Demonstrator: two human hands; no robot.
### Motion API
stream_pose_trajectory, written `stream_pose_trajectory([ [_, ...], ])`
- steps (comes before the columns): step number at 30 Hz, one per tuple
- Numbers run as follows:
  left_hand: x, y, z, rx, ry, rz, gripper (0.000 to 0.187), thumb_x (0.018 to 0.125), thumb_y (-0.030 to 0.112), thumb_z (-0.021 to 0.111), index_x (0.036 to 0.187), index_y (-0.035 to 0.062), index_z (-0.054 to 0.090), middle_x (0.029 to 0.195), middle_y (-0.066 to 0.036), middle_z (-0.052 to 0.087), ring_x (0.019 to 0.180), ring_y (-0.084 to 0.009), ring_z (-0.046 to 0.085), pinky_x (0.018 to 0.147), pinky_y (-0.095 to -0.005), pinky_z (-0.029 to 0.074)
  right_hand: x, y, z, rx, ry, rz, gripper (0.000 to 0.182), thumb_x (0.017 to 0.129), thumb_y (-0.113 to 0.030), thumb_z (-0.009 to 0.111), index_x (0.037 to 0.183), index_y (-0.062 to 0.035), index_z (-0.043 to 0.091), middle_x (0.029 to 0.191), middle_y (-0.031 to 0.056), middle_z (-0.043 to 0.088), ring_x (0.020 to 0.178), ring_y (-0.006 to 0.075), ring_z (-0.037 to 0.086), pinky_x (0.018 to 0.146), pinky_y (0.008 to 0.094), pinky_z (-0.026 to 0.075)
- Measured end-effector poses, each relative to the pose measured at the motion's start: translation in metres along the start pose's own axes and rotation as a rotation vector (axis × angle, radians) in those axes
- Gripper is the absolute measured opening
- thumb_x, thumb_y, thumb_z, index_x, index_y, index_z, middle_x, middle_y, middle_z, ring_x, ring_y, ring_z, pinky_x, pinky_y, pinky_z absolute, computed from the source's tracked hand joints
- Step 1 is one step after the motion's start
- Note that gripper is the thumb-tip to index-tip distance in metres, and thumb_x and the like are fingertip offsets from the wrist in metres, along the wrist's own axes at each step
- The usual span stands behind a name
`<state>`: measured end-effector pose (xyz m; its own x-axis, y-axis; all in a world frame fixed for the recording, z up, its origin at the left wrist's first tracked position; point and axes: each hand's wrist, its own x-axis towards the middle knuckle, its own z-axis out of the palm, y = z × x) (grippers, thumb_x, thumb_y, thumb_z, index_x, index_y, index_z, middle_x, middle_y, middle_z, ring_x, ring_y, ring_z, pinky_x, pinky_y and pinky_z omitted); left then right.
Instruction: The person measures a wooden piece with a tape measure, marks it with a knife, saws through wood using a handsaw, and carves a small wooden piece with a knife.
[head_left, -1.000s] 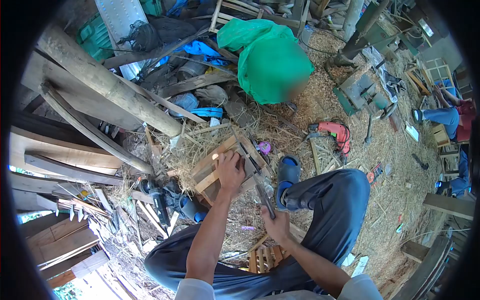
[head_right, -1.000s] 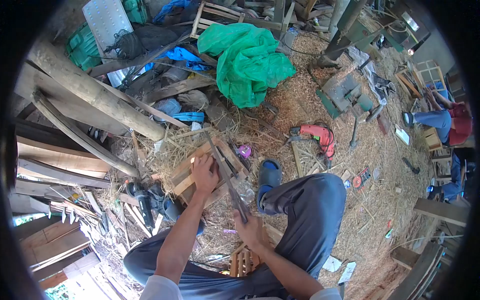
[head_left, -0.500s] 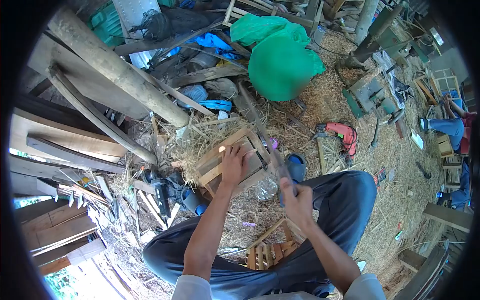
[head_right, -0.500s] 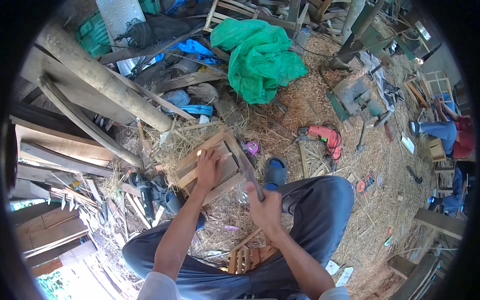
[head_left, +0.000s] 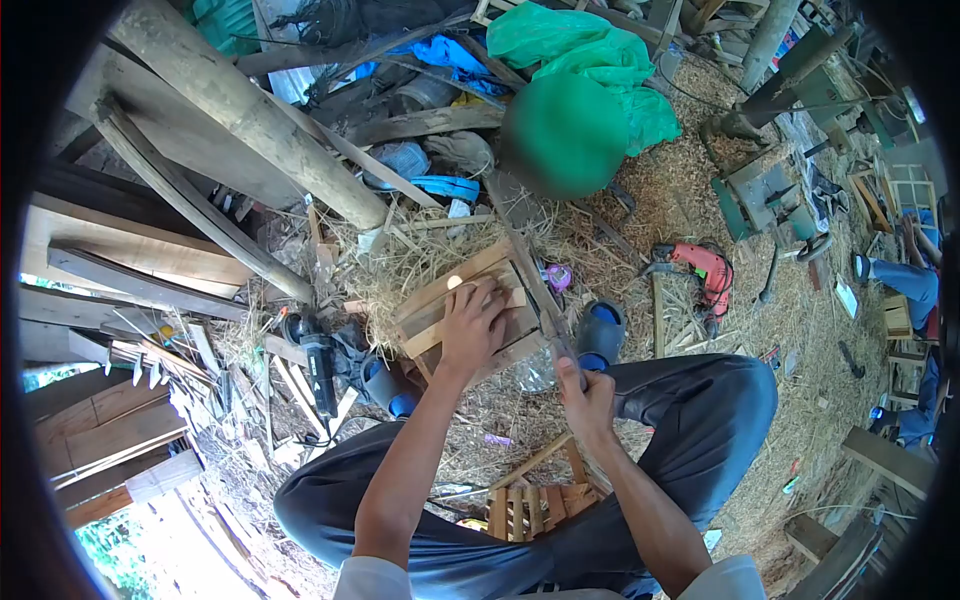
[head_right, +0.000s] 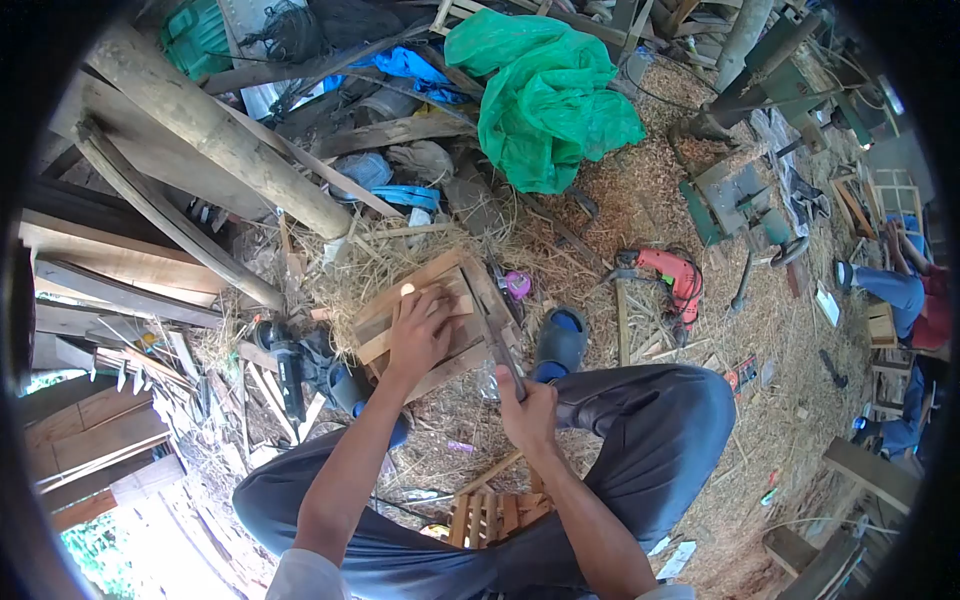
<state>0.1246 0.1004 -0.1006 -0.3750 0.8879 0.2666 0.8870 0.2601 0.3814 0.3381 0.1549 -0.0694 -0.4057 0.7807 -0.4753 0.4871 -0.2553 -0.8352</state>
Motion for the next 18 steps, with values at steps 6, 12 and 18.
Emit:
stream_pose_trajectory([
  [6, 0.0, -0.006, 0.021, -0.161, 0.031, -0.048, 0.028, 0.074, 0.011, 0.072, 0.101, 0.0072, 0.067, 0.115, -0.007, 0.059, 0.105, -0.0284, 0.052, 0.09, -0.0418, 0.042, 0.001, 0.001, 0.0, -0.091, -0.001, -0.037, 0.065, 0.092, -0.048, 0.061, 0.056, 0.0057, 0.053, 0.042, 0.0062, 0.038, 0.043, 0.0127, 0.038, 0.045, 0.0377, 0.032],
  [12, 0.014, 0.012, 0.027, -0.277, 0.114, -0.176, 0.023, 0.068, 0.004, 0.074, 0.087, 0.0036, 0.061, 0.105, -0.01, 0.059, 0.101, -0.0313, 0.05, 0.09, -0.0416, 0.04, 0.013, -0.005, 0.004, -0.154, 0.045, -0.116, 0.063, 0.092, -0.046, 0.062, 0.055, 0.0044, 0.055, 0.041, 0.0081, 0.04, 0.04, 0.0161, 0.042, 0.045, 0.0391, 0.035],
  [18, 0.018, 0.013, 0.036, -0.211, 0.185, -0.239, 0.021, 0.068, 0.001, 0.072, 0.082, 0.0038, 0.057, 0.1, -0.011, 0.058, 0.096, -0.0327, 0.049, 0.087, -0.0416, 0.039, 0.011, -0.007, 0.001, -0.196, -0.006, -0.144, 0.055, 0.091, -0.041, 0.064, 0.06, 0.0046, 0.06, 0.043, 0.0132, 0.047, 0.041, 0.0227, 0.054, 0.046, 0.0387, 0.04],
])
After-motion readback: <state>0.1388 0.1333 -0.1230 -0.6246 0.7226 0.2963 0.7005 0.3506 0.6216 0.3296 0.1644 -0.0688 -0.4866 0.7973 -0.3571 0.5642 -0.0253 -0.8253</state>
